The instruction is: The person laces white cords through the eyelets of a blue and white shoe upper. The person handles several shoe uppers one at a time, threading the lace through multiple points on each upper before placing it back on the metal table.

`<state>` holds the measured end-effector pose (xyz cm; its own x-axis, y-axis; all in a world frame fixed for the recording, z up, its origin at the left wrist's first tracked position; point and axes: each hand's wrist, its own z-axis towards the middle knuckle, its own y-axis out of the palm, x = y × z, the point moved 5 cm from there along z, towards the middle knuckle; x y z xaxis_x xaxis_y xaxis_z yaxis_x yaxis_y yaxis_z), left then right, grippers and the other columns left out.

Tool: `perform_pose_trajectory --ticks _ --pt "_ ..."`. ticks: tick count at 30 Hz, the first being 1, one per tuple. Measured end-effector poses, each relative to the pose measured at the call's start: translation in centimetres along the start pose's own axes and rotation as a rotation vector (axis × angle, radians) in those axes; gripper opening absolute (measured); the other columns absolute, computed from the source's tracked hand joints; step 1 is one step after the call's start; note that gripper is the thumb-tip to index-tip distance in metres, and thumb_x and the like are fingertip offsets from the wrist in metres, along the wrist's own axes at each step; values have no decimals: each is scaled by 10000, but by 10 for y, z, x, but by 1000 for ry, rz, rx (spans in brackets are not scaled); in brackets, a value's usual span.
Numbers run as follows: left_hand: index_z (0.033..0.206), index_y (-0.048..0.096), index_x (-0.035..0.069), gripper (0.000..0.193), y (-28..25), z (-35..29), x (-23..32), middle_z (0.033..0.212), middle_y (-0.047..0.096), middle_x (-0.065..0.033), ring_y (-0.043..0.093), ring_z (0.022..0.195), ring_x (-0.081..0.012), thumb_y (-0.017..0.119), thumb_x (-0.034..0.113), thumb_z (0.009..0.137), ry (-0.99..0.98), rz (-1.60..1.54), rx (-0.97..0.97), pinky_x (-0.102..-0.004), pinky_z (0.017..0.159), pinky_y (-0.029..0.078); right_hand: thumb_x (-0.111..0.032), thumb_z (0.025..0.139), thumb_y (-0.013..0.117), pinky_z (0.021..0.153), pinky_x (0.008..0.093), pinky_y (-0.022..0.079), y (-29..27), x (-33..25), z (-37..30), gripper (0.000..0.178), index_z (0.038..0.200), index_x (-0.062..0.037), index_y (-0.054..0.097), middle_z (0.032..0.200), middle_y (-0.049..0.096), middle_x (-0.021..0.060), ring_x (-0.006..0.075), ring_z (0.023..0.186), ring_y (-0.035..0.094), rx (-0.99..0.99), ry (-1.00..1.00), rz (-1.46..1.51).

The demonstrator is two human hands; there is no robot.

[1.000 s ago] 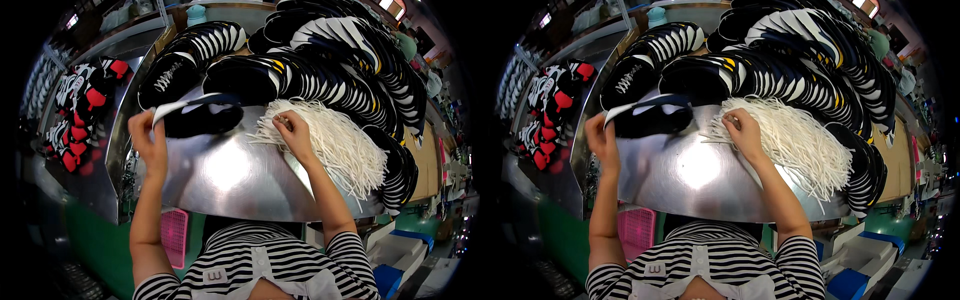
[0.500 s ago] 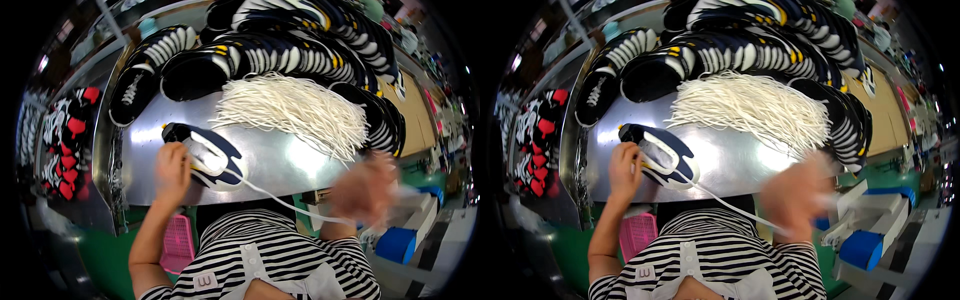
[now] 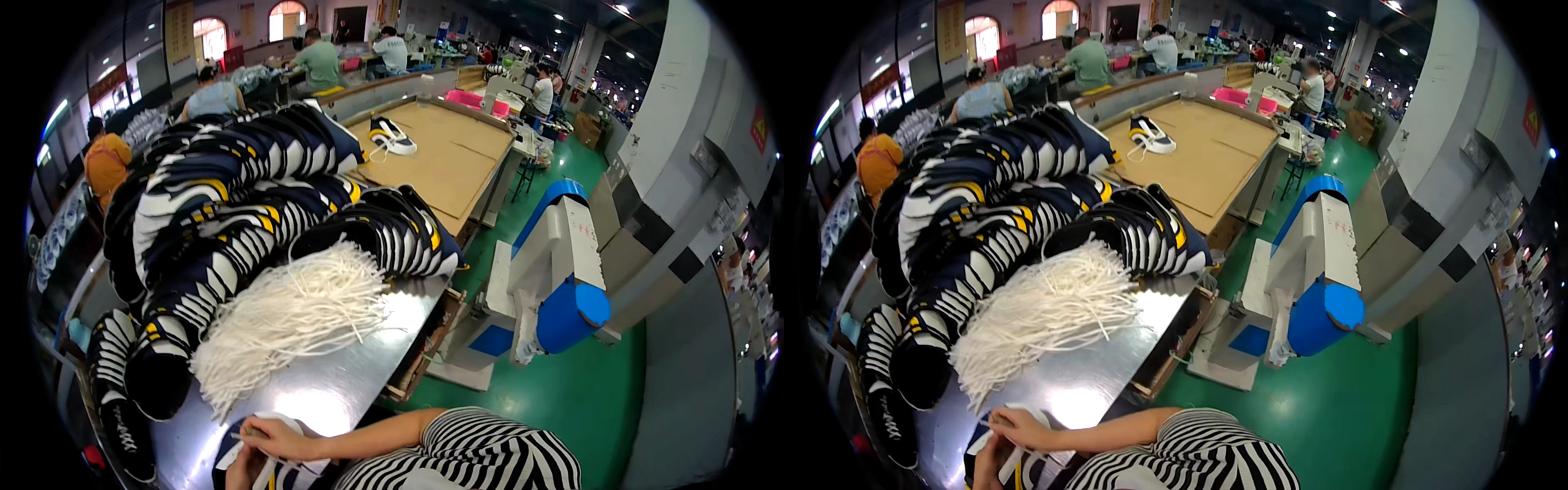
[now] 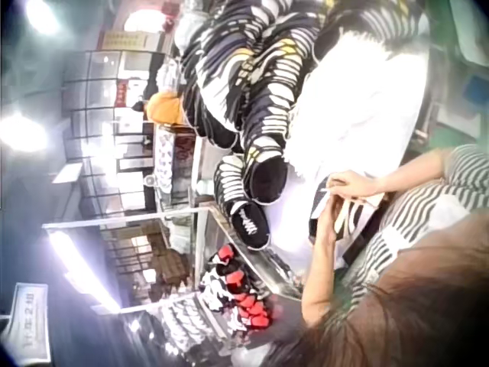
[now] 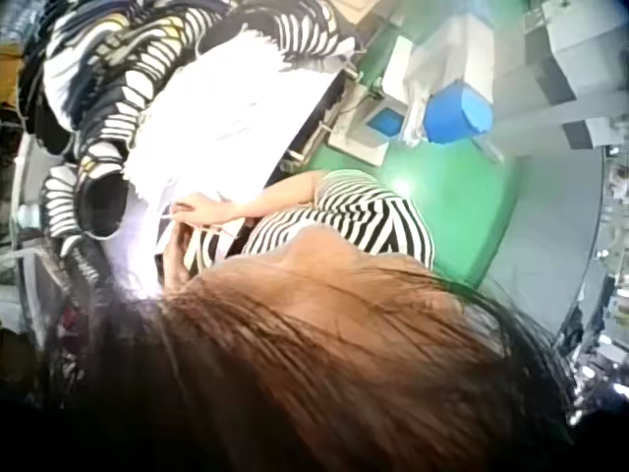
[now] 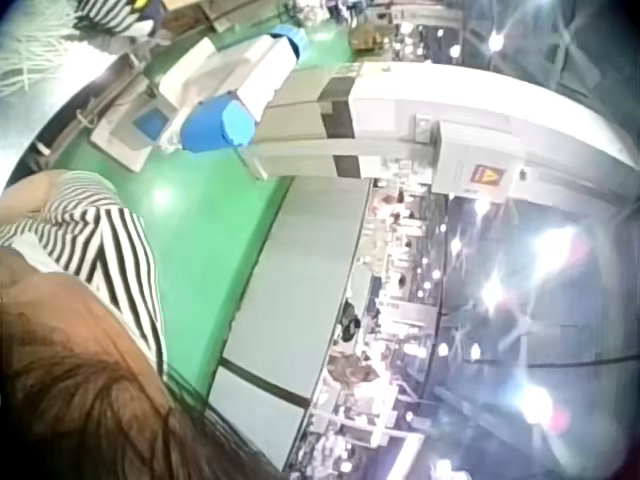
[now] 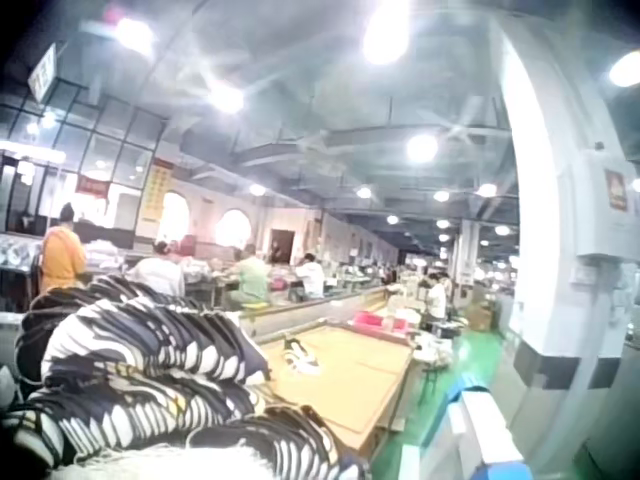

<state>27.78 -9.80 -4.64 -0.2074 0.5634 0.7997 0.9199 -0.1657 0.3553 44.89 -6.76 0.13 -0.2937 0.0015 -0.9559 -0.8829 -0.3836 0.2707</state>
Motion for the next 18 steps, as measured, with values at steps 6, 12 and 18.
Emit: perform_pose_trajectory --ticks 6,12,18 --pt "1371 492 -23 481 83 -32 36 1368 547 -131 511 1275 -231 496 319 1033 192 -267 304 -349 1111 371 -336 944 665 668 234 511 -7 -14 0 370 1227 -101 624 1029 681 45 90 775 629 -25 299 -259" --pt "1265 568 -77 473 88 -40 36 1217 636 -142 600 1146 -212 519 332 1033 217 -113 502 -318 1029 436 -104 942 652 540 177 350 -18 -50 -18 114 993 -2 658 765 614 -26 3 617 449 52 261 176" --pt "1157 680 -4 308 106 -54 25 1077 701 -50 641 986 -118 578 248 1012 435 4 555 -246 872 502 -107 930 662 530 182 343 -15 -41 -20 101 949 -9 658 763 638 5 22 583 458 -69 312 69"
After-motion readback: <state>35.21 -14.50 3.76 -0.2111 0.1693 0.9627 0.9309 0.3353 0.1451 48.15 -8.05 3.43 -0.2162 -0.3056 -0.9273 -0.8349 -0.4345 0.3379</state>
